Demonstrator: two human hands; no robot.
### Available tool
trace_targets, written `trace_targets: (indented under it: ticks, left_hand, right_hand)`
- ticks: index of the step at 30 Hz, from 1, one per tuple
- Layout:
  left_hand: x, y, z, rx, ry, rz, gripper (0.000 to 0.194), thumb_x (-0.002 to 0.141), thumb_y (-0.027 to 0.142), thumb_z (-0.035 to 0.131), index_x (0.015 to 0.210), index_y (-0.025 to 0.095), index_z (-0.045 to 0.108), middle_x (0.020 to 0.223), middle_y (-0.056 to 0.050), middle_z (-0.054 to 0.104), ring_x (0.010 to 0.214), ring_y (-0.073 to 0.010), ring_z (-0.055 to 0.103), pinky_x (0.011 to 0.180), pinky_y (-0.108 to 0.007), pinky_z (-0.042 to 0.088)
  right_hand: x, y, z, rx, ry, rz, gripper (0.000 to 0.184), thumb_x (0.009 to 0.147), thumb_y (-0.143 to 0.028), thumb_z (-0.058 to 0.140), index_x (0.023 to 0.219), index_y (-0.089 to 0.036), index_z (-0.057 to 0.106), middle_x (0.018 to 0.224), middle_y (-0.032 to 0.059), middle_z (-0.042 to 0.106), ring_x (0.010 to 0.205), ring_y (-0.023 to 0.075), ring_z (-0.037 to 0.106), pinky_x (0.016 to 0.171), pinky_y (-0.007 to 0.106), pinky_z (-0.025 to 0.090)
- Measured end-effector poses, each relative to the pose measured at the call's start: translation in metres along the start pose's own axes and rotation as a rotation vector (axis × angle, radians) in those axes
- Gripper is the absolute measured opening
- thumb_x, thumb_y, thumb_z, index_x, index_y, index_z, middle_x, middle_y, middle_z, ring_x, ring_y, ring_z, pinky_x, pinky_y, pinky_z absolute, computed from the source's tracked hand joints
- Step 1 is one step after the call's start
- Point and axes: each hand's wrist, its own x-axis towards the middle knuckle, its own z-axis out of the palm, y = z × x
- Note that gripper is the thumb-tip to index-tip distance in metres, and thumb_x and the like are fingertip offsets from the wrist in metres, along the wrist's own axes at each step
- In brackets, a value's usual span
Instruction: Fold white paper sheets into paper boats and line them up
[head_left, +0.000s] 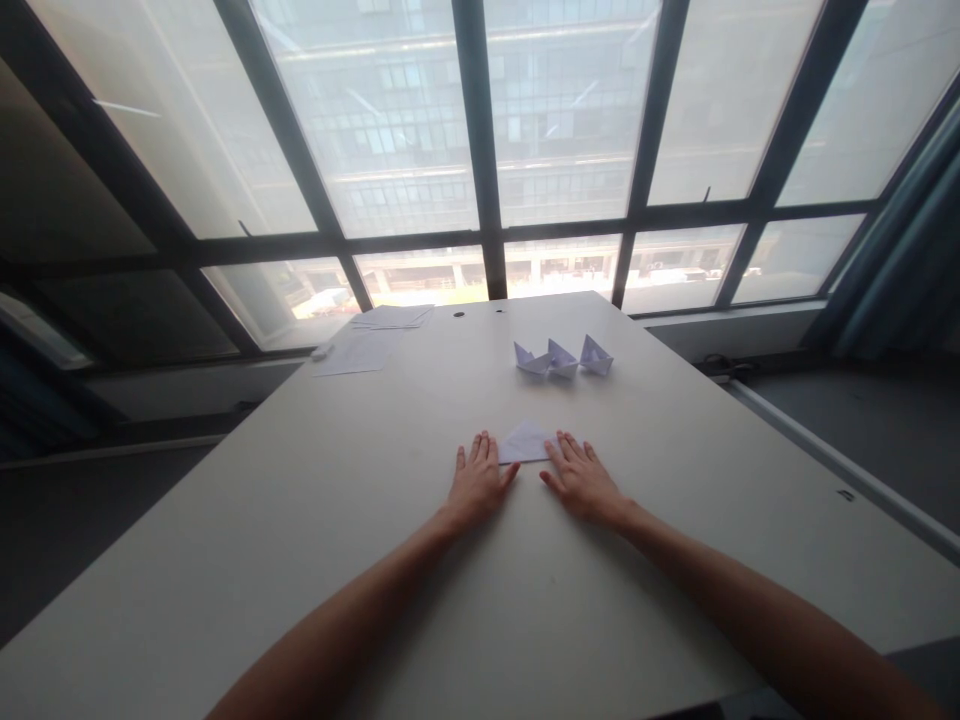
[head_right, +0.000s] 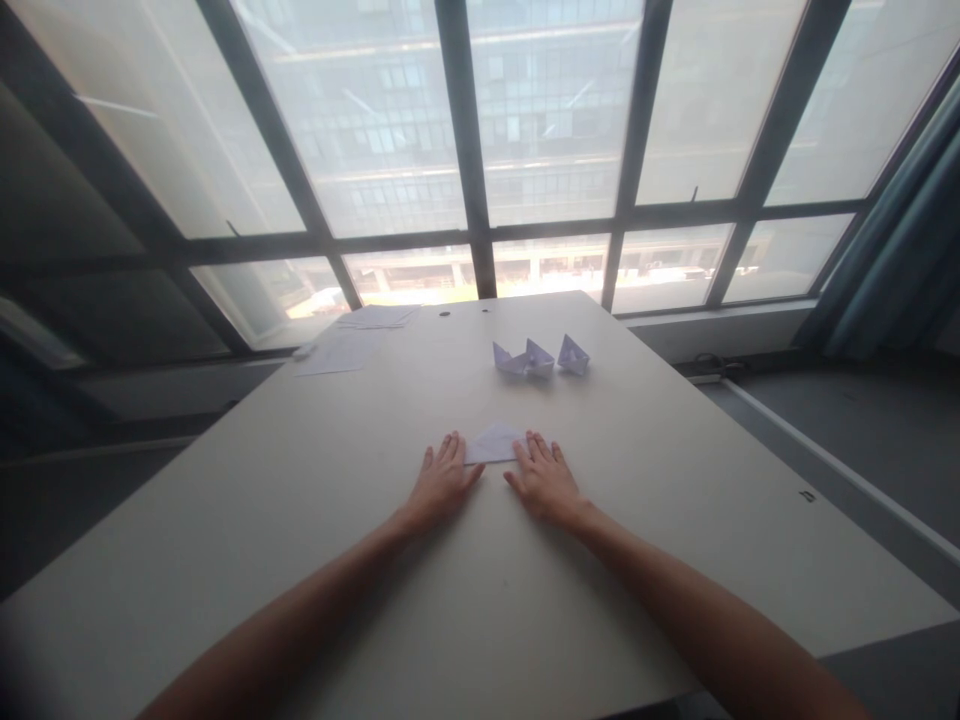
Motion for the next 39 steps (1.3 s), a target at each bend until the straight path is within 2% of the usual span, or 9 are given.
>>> trace_targets:
  ticks: [3, 6, 10, 13, 17, 25, 30, 35, 39]
  left_hand:
    - [-0.002, 0.001, -0.006, 0.031, 0.067, -0.018, 0.079, 0.095, 0.06, 0.027, 0.149, 0.003, 0.026, 0.154, -0.025, 0.025, 0.146, -0.0363, 0.015, 0.115, -0.058, 0.011]
    - [-0.004, 0.004, -0.019, 0.071, 0.156, 0.165, 0.068, 0.095, 0.051, 0.036, 0.15, 0.01, 0.028, 0.157, -0.017, 0.022, 0.147, -0.0317, 0.008, 0.118, -0.055, 0.004]
    - [-0.006, 0.006, -0.029, 0.005, 0.13, 0.342, 0.052, 0.096, 0.039, 0.041, 0.143, 0.017, 0.04, 0.154, -0.012, 0.034, 0.144, -0.0258, 0.025, 0.118, -0.044, 0.021]
    - [-0.004, 0.004, -0.027, -0.081, 0.06, 0.34, 0.042, 0.097, 0.043, 0.042, 0.133, 0.021, 0.049, 0.142, -0.01, 0.05, 0.135, -0.0221, 0.042, 0.11, -0.035, 0.037]
    - [0.0, 0.001, -0.022, -0.098, 0.006, 0.322, 0.034, 0.099, 0.042, 0.038, 0.122, 0.022, 0.055, 0.129, -0.009, 0.059, 0.126, -0.0215, 0.051, 0.102, -0.033, 0.045]
    - [-0.003, 0.004, -0.018, 0.04, -0.022, 0.367, 0.053, 0.094, 0.006, 0.029, 0.146, 0.013, 0.034, 0.145, -0.017, 0.045, 0.137, -0.0237, 0.039, 0.11, -0.039, 0.034]
    - [-0.003, 0.002, -0.015, 0.021, 0.015, 0.332, 0.05, 0.094, 0.009, 0.031, 0.143, 0.017, 0.039, 0.147, -0.013, 0.044, 0.137, -0.026, 0.038, 0.111, -0.045, 0.033]
    - [0.001, 0.002, -0.019, -0.005, 0.059, 0.264, 0.045, 0.093, 0.011, 0.038, 0.137, 0.009, 0.044, 0.142, -0.019, 0.048, 0.133, -0.0236, 0.043, 0.108, -0.04, 0.038]
    - [0.001, 0.001, -0.022, -0.022, 0.085, 0.167, 0.041, 0.094, 0.009, 0.038, 0.133, 0.015, 0.05, 0.138, -0.016, 0.053, 0.127, -0.0234, 0.051, 0.099, -0.036, 0.047]
  right_hand:
    - [-0.001, -0.002, -0.003, 0.011, -0.002, -0.024, 0.067, 0.098, -0.057, 0.023, 0.151, -0.017, 0.029, 0.158, 0.0184, 0.017, 0.147, 0.0291, 0.01, 0.116, 0.053, 0.007]
    - [-0.001, -0.004, -0.004, 0.021, -0.006, -0.046, 0.062, 0.098, -0.056, 0.025, 0.15, -0.022, 0.031, 0.159, 0.0167, 0.017, 0.147, 0.0293, 0.01, 0.114, 0.056, 0.006]
    - [-0.001, -0.006, -0.007, 0.028, -0.009, -0.106, 0.057, 0.099, -0.052, 0.029, 0.149, -0.025, 0.034, 0.158, 0.0146, 0.021, 0.147, 0.0285, 0.012, 0.114, 0.057, 0.005]
    - [-0.002, -0.007, -0.008, 0.035, -0.005, -0.161, 0.053, 0.1, -0.049, 0.031, 0.147, -0.026, 0.038, 0.157, 0.0135, 0.026, 0.146, 0.0272, 0.016, 0.114, 0.055, 0.007]
    - [-0.002, -0.006, -0.008, 0.062, 0.028, -0.169, 0.049, 0.099, -0.044, 0.036, 0.144, -0.024, 0.042, 0.155, 0.0139, 0.031, 0.145, 0.0265, 0.021, 0.114, 0.055, 0.011]
    - [0.002, -0.002, -0.006, 0.113, 0.094, -0.118, 0.044, 0.095, -0.039, 0.047, 0.136, -0.022, 0.051, 0.148, 0.0122, 0.043, 0.14, 0.0262, 0.032, 0.115, 0.053, 0.017]
    - [0.002, 0.0, -0.005, 0.121, 0.097, -0.127, 0.042, 0.095, -0.037, 0.047, 0.135, -0.024, 0.054, 0.147, 0.0121, 0.044, 0.14, 0.0264, 0.032, 0.114, 0.053, 0.019]
    - [0.004, 0.002, 0.0, 0.178, 0.169, -0.151, 0.038, 0.091, -0.034, 0.055, 0.128, -0.024, 0.06, 0.141, 0.0132, 0.051, 0.136, 0.03, 0.039, 0.112, 0.057, 0.023]
    - [0.006, 0.002, 0.001, 0.285, 0.283, -0.19, 0.033, 0.087, -0.031, 0.062, 0.119, -0.022, 0.066, 0.13, 0.0128, 0.06, 0.127, 0.0306, 0.049, 0.11, 0.055, 0.028]
